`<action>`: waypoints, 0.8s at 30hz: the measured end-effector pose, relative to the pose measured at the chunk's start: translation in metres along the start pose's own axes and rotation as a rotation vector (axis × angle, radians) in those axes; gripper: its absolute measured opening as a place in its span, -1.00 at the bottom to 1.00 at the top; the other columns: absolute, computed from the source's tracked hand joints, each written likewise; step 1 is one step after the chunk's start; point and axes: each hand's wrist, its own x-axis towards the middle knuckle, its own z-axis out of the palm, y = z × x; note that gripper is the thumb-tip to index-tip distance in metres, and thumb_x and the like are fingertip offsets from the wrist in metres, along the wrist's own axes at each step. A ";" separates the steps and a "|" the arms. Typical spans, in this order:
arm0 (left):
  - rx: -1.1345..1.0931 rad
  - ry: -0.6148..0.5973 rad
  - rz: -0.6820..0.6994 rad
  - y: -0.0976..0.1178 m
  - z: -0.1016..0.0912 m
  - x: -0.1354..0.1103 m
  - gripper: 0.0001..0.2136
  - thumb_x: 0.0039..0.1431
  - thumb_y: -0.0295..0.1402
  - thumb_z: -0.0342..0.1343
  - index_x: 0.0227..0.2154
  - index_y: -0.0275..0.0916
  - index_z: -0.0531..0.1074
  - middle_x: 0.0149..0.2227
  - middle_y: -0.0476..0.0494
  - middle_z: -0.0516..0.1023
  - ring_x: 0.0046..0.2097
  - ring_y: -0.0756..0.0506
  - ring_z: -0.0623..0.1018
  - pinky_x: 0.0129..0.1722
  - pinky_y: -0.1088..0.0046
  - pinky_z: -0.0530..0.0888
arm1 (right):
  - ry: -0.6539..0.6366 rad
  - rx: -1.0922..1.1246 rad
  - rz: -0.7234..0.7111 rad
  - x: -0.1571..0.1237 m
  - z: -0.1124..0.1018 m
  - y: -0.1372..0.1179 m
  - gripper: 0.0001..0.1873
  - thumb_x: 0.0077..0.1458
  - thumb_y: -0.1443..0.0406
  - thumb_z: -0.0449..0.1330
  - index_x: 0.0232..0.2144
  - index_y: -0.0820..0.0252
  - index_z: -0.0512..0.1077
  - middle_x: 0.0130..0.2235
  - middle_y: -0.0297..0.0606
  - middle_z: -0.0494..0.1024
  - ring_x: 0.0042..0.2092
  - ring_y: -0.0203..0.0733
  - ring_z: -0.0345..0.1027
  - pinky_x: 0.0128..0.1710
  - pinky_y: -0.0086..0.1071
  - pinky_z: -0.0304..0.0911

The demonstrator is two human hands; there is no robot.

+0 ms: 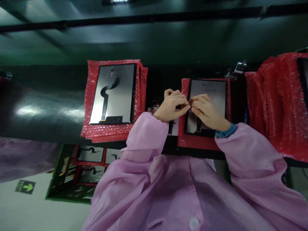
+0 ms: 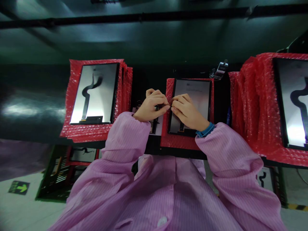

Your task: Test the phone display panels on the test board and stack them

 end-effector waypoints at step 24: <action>0.501 0.425 -0.413 0.066 0.057 -0.118 -0.67 0.35 -0.35 0.04 0.13 -0.30 0.39 0.12 -0.47 0.37 0.14 -0.32 0.43 0.11 0.07 0.44 | 0.445 -0.012 0.152 -0.002 -0.004 0.001 -0.56 0.41 0.01 -0.15 0.02 0.05 0.39 0.02 -0.14 0.54 0.06 0.00 0.36 0.15 0.05 0.20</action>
